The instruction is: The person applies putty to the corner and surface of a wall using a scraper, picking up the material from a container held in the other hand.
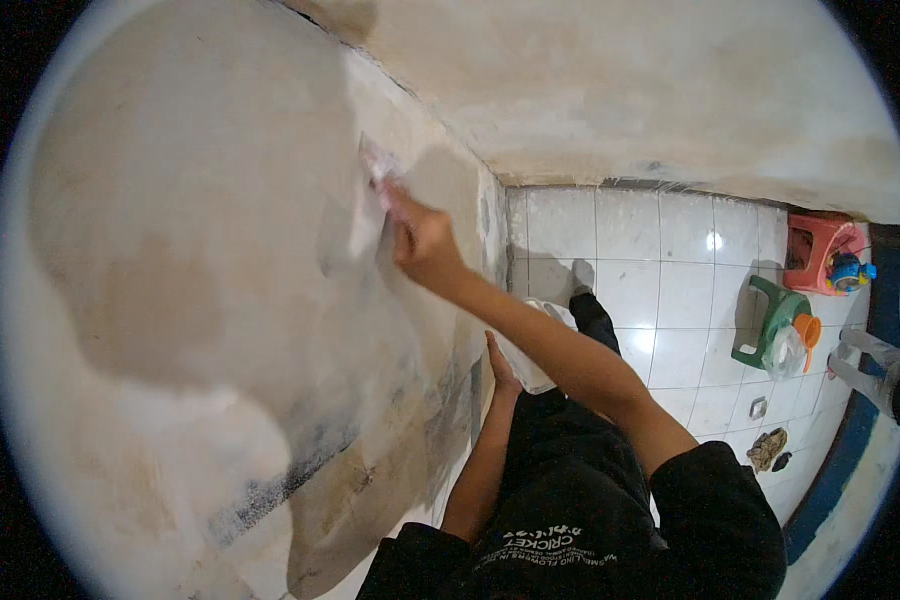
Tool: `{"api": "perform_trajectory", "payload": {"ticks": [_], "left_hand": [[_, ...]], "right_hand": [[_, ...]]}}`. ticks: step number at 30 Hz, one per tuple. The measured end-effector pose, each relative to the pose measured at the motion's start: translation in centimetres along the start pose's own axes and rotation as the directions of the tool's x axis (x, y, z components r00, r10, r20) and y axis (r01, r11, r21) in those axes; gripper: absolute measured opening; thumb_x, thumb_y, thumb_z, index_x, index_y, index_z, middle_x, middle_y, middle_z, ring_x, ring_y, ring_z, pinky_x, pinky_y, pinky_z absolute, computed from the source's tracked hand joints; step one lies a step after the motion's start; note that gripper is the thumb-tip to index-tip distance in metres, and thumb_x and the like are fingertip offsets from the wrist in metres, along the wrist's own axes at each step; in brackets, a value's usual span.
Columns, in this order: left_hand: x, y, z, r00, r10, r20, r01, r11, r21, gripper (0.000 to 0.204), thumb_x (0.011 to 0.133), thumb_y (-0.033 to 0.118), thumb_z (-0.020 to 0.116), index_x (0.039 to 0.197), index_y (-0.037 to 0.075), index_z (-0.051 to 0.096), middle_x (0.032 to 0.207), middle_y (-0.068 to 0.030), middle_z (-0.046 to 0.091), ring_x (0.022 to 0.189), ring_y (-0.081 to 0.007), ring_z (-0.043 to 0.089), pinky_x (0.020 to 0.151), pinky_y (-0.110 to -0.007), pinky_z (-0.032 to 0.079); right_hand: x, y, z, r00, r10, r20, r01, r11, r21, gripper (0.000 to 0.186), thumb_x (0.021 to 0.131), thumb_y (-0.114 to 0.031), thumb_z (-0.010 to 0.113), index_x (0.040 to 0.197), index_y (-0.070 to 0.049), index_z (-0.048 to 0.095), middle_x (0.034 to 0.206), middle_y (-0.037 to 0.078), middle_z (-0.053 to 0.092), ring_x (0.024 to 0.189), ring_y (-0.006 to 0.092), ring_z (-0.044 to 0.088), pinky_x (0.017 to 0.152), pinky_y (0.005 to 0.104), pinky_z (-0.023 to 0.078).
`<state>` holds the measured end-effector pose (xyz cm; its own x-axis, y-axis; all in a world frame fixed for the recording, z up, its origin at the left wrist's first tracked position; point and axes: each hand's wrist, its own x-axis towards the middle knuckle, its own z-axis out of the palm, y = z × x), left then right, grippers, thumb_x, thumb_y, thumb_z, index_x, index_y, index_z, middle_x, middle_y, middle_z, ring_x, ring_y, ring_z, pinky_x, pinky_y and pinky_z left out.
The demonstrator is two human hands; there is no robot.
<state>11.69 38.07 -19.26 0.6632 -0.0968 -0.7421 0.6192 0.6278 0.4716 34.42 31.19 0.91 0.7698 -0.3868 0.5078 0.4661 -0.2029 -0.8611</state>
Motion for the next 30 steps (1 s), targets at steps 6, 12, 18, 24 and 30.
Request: {"api": "perform_trajectory", "payload": {"ticks": [6, 12, 18, 24, 30], "left_hand": [[-0.1, -0.3, 0.7, 1.0, 0.025, -0.011, -0.024, 0.997, 0.071, 0.073, 0.091, 0.062, 0.037, 0.137, 0.005, 0.036, 0.133, -0.0144, 0.046, 0.12, -0.0315, 0.047, 0.101, -0.043, 0.038], [-0.5, -0.8, 2.2, 0.996, -0.068, 0.065, 0.066, 0.997, 0.045, 0.074, 0.091, 0.061, 0.038, 0.138, 0.004, 0.033, 0.137, -0.014, 0.042, 0.125, -0.0304, 0.043, 0.103, -0.044, 0.036], [1.0, -1.1, -0.6, 0.999, -0.033, 0.03, 0.034, 0.999, -0.02, 0.071, 0.091, 0.06, 0.039, 0.137, 0.005, 0.036, 0.136, -0.0143, 0.044, 0.123, -0.0294, 0.044, 0.104, -0.042, 0.035], [0.3, -0.2, 1.0, 1.0, 0.019, -0.018, -0.018, 0.999, 0.042, 0.072, 0.092, 0.06, 0.038, 0.138, 0.005, 0.034, 0.136, -0.0143, 0.044, 0.124, -0.03, 0.043, 0.104, -0.042, 0.034], [-0.4, -0.6, 3.6, 1.0, 0.0, -0.014, 0.001, 1.0, 0.01, 0.071, 0.092, 0.058, 0.04, 0.139, 0.005, 0.034, 0.134, -0.0136, 0.045, 0.124, -0.0289, 0.042, 0.103, -0.041, 0.034]], "right_hand": [[-4.5, -3.5, -5.8, 0.984, 0.11, 0.142, -0.12, 0.991, 0.063, 0.052, 0.072, 0.013, 0.05, 0.123, -0.001, 0.055, 0.113, 0.022, 0.061, 0.085, 0.0371, 0.065, 0.069, 0.0328, 0.052], [0.8, 3.2, -5.8, 0.963, 0.243, -0.115, -0.253, 0.964, -0.083, 0.048, 0.076, 0.011, 0.05, 0.123, 0.0, 0.054, 0.114, 0.022, 0.06, 0.095, 0.0344, 0.063, 0.076, 0.0345, 0.052], [-2.8, -2.2, -0.4, 0.989, 0.126, -0.071, -0.123, 0.991, 0.053, 0.045, 0.078, 0.011, 0.049, 0.122, 0.0, 0.054, 0.114, 0.024, 0.059, 0.101, 0.0383, 0.061, 0.082, 0.0412, 0.051], [-4.1, -3.5, -5.7, 0.933, 0.359, 0.002, -0.359, 0.933, 0.0, 0.044, 0.082, 0.008, 0.048, 0.124, -0.002, 0.054, 0.099, 0.022, 0.064, 0.068, 0.0281, 0.064, 0.062, 0.0307, 0.049], [2.3, 2.2, -3.6, 0.991, 0.128, -0.024, -0.129, 0.991, -0.036, 0.041, 0.084, 0.006, 0.048, 0.123, -0.001, 0.055, 0.085, 0.024, 0.061, 0.053, 0.0263, 0.056, 0.051, 0.032, 0.043]]}}
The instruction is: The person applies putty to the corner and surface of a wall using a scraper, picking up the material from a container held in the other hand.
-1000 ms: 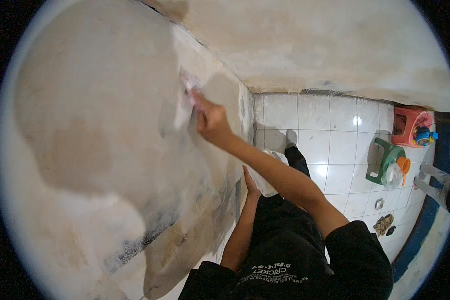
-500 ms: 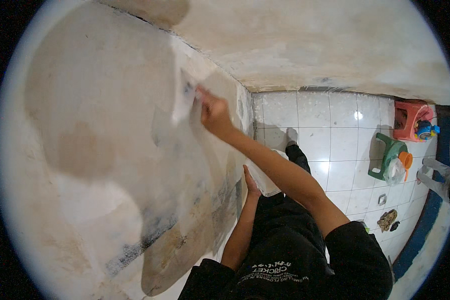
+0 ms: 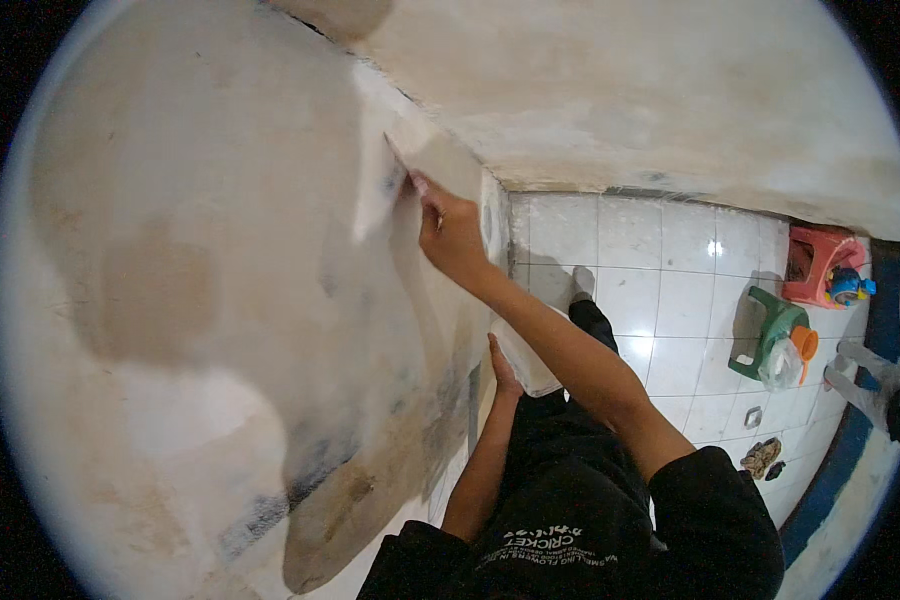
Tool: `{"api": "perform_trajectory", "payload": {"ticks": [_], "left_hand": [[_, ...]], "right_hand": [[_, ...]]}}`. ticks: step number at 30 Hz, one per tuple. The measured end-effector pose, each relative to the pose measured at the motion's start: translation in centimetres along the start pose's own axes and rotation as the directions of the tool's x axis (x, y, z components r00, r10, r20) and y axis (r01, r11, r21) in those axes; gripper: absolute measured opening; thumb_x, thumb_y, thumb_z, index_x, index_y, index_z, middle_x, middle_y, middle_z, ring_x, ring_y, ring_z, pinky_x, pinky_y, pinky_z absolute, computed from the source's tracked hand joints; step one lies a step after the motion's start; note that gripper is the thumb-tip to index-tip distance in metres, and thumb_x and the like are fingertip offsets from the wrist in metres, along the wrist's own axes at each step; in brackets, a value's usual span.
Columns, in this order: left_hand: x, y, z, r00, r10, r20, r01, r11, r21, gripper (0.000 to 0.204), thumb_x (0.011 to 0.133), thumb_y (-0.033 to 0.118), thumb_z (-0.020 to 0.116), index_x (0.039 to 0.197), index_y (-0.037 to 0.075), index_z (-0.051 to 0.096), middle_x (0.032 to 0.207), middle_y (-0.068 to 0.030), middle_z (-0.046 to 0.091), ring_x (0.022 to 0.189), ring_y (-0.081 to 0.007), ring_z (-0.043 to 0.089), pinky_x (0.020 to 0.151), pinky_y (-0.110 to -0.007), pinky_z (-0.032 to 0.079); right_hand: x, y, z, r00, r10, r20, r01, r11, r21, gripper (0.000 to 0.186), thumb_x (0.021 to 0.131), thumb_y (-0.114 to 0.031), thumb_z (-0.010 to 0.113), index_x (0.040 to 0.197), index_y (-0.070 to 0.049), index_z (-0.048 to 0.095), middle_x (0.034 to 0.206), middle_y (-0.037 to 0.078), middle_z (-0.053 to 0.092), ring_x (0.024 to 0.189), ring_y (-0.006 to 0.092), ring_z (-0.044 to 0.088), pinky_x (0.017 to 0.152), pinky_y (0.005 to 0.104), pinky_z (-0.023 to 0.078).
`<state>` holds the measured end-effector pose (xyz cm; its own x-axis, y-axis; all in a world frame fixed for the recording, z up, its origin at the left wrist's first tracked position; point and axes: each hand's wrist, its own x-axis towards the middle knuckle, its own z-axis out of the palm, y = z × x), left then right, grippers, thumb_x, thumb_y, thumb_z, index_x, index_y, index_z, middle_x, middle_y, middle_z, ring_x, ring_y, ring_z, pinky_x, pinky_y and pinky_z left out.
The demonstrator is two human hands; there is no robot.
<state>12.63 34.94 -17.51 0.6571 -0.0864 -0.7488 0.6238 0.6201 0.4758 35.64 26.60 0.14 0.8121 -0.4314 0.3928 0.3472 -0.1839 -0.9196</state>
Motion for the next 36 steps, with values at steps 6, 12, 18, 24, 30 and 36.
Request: {"api": "perform_trajectory", "payload": {"ticks": [6, 12, 18, 24, 30, 36], "left_hand": [[1.8, 0.2, -4.7, 0.997, 0.068, -0.032, -0.068, 0.998, 0.008, 0.07, 0.091, 0.058, 0.041, 0.138, 0.006, 0.036, 0.132, -0.0123, 0.047, 0.122, -0.0276, 0.043, 0.103, -0.04, 0.035], [0.6, 1.3, -1.4, 0.999, 0.047, -0.008, -0.047, 0.999, -0.008, 0.071, 0.09, 0.059, 0.043, 0.138, 0.007, 0.037, 0.132, -0.0104, 0.047, 0.122, -0.0266, 0.044, 0.103, -0.039, 0.036], [0.2, -0.7, 1.6, 0.997, -0.065, -0.035, 0.062, 0.995, -0.082, 0.072, 0.089, 0.058, 0.049, 0.136, 0.005, 0.038, 0.132, -0.0116, 0.048, 0.119, -0.0262, 0.048, 0.1, -0.039, 0.039], [2.3, -1.9, -6.7, 0.993, 0.092, -0.08, -0.087, 0.994, 0.064, 0.073, 0.088, 0.057, 0.052, 0.137, 0.004, 0.037, 0.134, -0.0122, 0.046, 0.121, -0.0254, 0.045, 0.102, -0.038, 0.036], [2.9, -3.1, -5.2, 0.997, 0.054, -0.061, -0.049, 0.996, 0.071, 0.076, 0.087, 0.057, 0.053, 0.138, 0.003, 0.035, 0.136, -0.0125, 0.043, 0.123, -0.0248, 0.042, 0.104, -0.037, 0.032], [2.8, -5.0, -4.3, 0.999, 0.026, -0.046, -0.02, 0.993, 0.116, 0.078, 0.087, 0.057, 0.054, 0.138, 0.002, 0.034, 0.137, -0.0128, 0.041, 0.125, -0.0243, 0.039, 0.106, -0.036, 0.028]], "right_hand": [[-10.4, -9.0, -2.0, 0.949, 0.094, 0.3, -0.104, 0.994, 0.016, 0.057, 0.075, 0.011, 0.047, 0.128, -0.007, 0.051, 0.12, 0.021, 0.057, 0.105, 0.0342, 0.06, 0.086, 0.0362, 0.049], [-6.7, -2.2, -3.7, 0.814, 0.54, 0.214, -0.509, 0.841, -0.185, 0.037, 0.087, 0.0, 0.048, 0.123, -0.003, 0.054, 0.088, 0.027, 0.062, 0.081, 0.0382, 0.064, 0.069, 0.0435, 0.05], [-4.4, 8.9, -1.0, 0.971, 0.238, 0.019, -0.234, 0.966, -0.105, 0.037, 0.085, 0.0, 0.05, 0.122, -0.004, 0.057, 0.072, 0.024, 0.056, 0.052, 0.0287, 0.051, 0.053, 0.0348, 0.043], [-15.9, -4.4, -2.8, 0.822, 0.35, 0.448, -0.295, 0.936, -0.19, 0.054, 0.082, 0.004, 0.048, 0.134, -0.009, 0.046, 0.121, 0.022, 0.057, 0.111, 0.0305, 0.058, 0.092, 0.0325, 0.045], [-14.2, 2.4, -3.2, 0.741, 0.671, 0.032, -0.669, 0.741, -0.053, 0.037, 0.084, -0.001, 0.045, 0.119, -0.002, 0.057, 0.095, 0.025, 0.063, 0.084, 0.0375, 0.064, 0.071, 0.0446, 0.049], [-19.7, 1.6, 1.3, 0.848, 0.51, 0.143, -0.49, 0.858, -0.154, 0.036, 0.08, 0.001, 0.05, 0.116, 0.004, 0.057, 0.078, 0.029, 0.057, 0.065, 0.041, 0.059, 0.059, 0.039, 0.046]]}}
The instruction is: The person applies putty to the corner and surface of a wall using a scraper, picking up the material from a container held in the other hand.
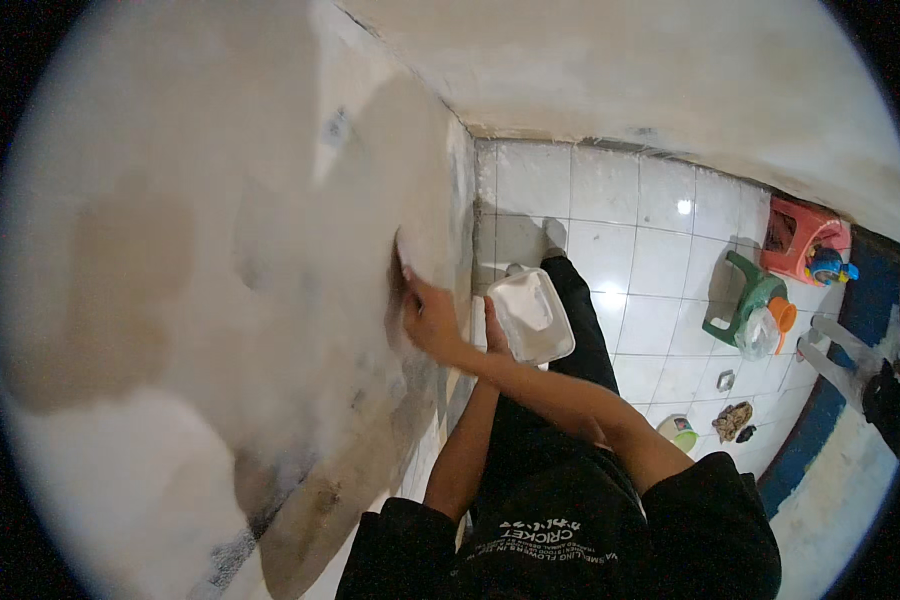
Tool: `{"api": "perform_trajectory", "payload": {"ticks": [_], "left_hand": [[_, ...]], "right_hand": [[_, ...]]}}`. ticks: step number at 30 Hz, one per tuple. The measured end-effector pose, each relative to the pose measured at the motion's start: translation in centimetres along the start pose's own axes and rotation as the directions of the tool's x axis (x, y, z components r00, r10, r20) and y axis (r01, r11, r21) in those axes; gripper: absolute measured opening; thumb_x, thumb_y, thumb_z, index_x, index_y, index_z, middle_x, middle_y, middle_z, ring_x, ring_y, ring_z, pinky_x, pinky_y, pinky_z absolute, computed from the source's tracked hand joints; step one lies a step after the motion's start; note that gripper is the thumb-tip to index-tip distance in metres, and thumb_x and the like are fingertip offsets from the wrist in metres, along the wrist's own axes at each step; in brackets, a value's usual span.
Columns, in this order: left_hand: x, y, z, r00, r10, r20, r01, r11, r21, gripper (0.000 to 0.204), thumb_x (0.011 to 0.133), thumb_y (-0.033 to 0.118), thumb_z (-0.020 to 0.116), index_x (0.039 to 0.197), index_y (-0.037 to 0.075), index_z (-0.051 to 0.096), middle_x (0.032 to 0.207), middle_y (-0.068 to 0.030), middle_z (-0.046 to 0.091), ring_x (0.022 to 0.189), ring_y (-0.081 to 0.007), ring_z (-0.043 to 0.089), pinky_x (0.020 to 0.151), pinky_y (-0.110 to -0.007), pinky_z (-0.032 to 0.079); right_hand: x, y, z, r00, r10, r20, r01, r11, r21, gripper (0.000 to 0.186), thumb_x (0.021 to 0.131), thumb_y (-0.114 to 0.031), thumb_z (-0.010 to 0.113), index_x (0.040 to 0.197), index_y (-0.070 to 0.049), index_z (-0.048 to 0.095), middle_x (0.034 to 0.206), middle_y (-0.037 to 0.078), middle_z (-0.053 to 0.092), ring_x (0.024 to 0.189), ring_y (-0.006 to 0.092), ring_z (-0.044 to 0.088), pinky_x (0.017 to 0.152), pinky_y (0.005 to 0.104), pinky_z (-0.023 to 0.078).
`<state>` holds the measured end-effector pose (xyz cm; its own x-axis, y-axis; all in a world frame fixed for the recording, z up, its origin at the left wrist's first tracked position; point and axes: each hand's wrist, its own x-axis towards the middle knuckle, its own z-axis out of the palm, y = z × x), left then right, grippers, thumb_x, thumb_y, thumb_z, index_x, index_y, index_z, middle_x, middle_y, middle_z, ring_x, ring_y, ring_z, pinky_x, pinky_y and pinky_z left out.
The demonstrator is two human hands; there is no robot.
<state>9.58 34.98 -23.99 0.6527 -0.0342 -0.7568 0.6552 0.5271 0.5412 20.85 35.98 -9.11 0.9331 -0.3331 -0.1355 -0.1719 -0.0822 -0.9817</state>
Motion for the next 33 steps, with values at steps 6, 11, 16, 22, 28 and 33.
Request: {"api": "perform_trajectory", "payload": {"ticks": [6, 11, 16, 22, 28, 33], "left_hand": [[0.3, -2.4, -2.3, 0.975, 0.208, -0.075, -0.175, 0.934, 0.312, 0.081, 0.086, 0.057, 0.056, 0.139, 0.001, 0.032, 0.139, -0.0131, 0.038, 0.128, -0.0237, 0.036, 0.108, -0.035, 0.025], [2.1, -3.0, -1.0, 0.999, 0.038, -0.035, -0.03, 0.973, 0.228, 0.086, 0.085, 0.061, 0.054, 0.14, 0.0, 0.03, 0.139, -0.0139, 0.038, 0.127, -0.024, 0.035, 0.109, -0.033, 0.022], [-0.2, -1.8, 2.0, 0.97, -0.155, 0.187, 0.157, 0.988, 0.007, 0.085, 0.085, 0.069, 0.045, 0.138, 0.003, 0.035, 0.133, -0.0117, 0.045, 0.122, -0.0263, 0.042, 0.105, -0.037, 0.031], [-2.2, 1.5, 4.0, 0.963, -0.185, 0.198, 0.179, 0.983, 0.049, 0.082, 0.086, 0.069, 0.039, 0.137, 0.006, 0.037, 0.132, -0.0117, 0.047, 0.12, -0.0278, 0.046, 0.103, -0.041, 0.036], [-5.3, 4.7, 9.7, 0.927, -0.186, 0.325, 0.165, 0.982, 0.09, 0.078, 0.088, 0.068, 0.036, 0.137, 0.008, 0.038, 0.132, -0.0125, 0.047, 0.12, -0.0294, 0.046, 0.101, -0.044, 0.039], [-7.3, 6.1, 12.6, 0.903, -0.09, 0.42, 0.126, 0.99, -0.06, 0.082, 0.087, 0.072, 0.03, 0.135, 0.006, 0.04, 0.128, -0.0137, 0.05, 0.117, -0.0278, 0.05, 0.098, -0.043, 0.043]], "right_hand": [[-4.5, -5.1, -6.0, 0.999, 0.008, 0.039, -0.007, 1.0, -0.025, 0.037, 0.085, -0.003, 0.047, 0.12, -0.002, 0.056, 0.089, 0.027, 0.062, 0.08, 0.0393, 0.064, 0.074, 0.0432, 0.049], [2.7, 4.0, -2.2, 0.958, 0.287, -0.021, -0.287, 0.944, -0.164, 0.028, 0.082, -0.002, 0.052, 0.108, 0.004, 0.061, 0.084, 0.027, 0.062, 0.077, 0.0415, 0.061, 0.069, 0.0424, 0.047], [-1.8, 2.2, 0.3, 1.0, 0.022, -0.014, -0.022, 0.999, -0.03, 0.038, 0.081, 0.001, 0.051, 0.118, 0.006, 0.056, 0.077, 0.027, 0.06, 0.065, 0.0392, 0.06, 0.058, 0.0415, 0.046], [-8.9, -5.4, -8.8, 0.986, 0.007, 0.166, -0.014, 0.999, 0.041, 0.037, 0.079, 0.001, 0.054, 0.116, -0.001, 0.058, 0.097, 0.022, 0.063, 0.084, 0.0318, 0.061, 0.074, 0.0364, 0.046], [-5.6, -5.3, -24.1, 0.987, 0.052, -0.151, -0.092, 0.958, -0.27, 0.016, 0.086, 0.003, 0.052, 0.102, 0.006, 0.054, 0.079, 0.014, 0.065, 0.073, 0.0139, 0.062, 0.063, 0.0301, 0.05], [-4.6, -6.9, -25.7, 0.995, 0.0, 0.098, 0.052, 0.85, -0.524, 0.016, 0.081, 0.002, 0.054, 0.096, 0.004, 0.052, 0.075, 0.027, 0.061, 0.066, 0.0459, 0.059, 0.056, 0.0454, 0.049]]}}
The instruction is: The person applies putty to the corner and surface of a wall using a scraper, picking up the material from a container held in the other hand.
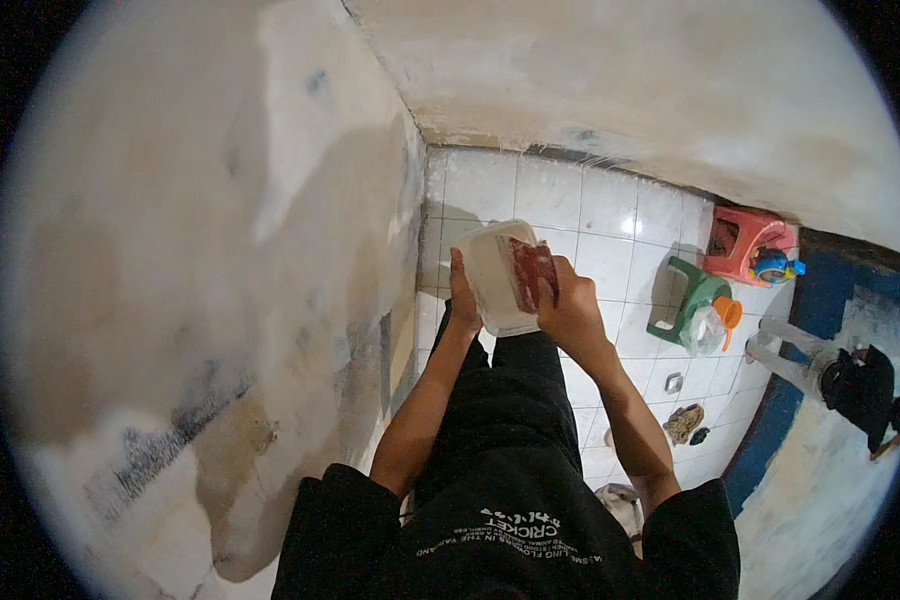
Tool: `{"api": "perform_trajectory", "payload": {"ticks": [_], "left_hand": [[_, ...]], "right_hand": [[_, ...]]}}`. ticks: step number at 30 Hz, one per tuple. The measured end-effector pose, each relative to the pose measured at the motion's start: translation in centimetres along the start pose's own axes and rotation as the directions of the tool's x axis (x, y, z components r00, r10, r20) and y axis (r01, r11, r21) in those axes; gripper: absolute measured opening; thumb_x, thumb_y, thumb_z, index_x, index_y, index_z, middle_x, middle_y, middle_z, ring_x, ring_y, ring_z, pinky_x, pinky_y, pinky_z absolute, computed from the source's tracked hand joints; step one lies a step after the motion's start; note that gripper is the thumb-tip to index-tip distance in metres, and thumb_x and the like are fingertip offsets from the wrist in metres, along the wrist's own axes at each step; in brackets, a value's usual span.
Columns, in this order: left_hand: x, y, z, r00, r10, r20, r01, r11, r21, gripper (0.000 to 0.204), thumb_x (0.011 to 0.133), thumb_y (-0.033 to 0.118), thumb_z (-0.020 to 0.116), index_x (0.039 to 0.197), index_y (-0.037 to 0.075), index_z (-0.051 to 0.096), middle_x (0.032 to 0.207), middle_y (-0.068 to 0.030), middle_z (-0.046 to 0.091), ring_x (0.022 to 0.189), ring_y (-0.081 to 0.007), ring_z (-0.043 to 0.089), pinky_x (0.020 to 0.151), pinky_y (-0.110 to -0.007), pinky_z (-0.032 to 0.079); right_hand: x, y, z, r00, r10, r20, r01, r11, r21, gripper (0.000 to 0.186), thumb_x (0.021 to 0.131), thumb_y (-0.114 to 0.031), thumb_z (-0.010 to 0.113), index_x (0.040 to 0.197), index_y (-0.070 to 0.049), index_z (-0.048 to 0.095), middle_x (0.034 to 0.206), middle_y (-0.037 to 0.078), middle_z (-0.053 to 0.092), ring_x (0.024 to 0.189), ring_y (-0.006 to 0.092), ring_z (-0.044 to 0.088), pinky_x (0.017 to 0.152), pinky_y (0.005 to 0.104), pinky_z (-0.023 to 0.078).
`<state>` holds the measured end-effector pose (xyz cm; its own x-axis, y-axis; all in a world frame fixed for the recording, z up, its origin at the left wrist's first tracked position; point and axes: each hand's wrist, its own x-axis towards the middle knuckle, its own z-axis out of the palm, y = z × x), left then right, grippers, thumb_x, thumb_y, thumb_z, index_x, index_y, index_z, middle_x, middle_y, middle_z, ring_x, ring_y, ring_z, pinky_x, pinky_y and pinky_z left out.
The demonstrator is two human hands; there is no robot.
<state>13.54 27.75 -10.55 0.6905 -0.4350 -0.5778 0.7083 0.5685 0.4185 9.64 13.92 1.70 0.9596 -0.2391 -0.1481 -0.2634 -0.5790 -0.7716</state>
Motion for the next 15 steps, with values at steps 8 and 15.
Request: {"api": "perform_trajectory", "payload": {"ticks": [8, 15], "left_hand": [[-0.4, -0.9, 1.3, 0.991, 0.092, 0.099, -0.083, 0.992, -0.095, 0.075, 0.09, 0.067, 0.029, 0.129, 0.005, 0.045, 0.117, -0.0134, 0.057, 0.107, -0.0257, 0.057, 0.092, -0.04, 0.048], [-1.4, -4.1, 0.5, 0.995, 0.046, -0.092, -0.059, 0.987, -0.152, 0.075, 0.089, 0.069, 0.031, 0.125, 0.006, 0.049, 0.115, -0.0118, 0.058, 0.104, -0.0256, 0.057, 0.09, -0.04, 0.048]], "right_hand": [[0.0, -0.8, 1.0, 0.995, -0.039, 0.093, 0.057, 0.978, -0.199, 0.02, 0.079, 0.002, 0.051, 0.098, 0.005, 0.052, 0.077, 0.028, 0.062, 0.068, 0.0452, 0.061, 0.059, 0.0474, 0.05], [-1.1, 0.4, 1.2, 0.985, 0.058, 0.161, -0.031, 0.985, -0.167, 0.015, 0.079, 0.0, 0.053, 0.093, 0.005, 0.053, 0.076, 0.027, 0.063, 0.069, 0.0438, 0.062, 0.06, 0.0452, 0.05]]}}
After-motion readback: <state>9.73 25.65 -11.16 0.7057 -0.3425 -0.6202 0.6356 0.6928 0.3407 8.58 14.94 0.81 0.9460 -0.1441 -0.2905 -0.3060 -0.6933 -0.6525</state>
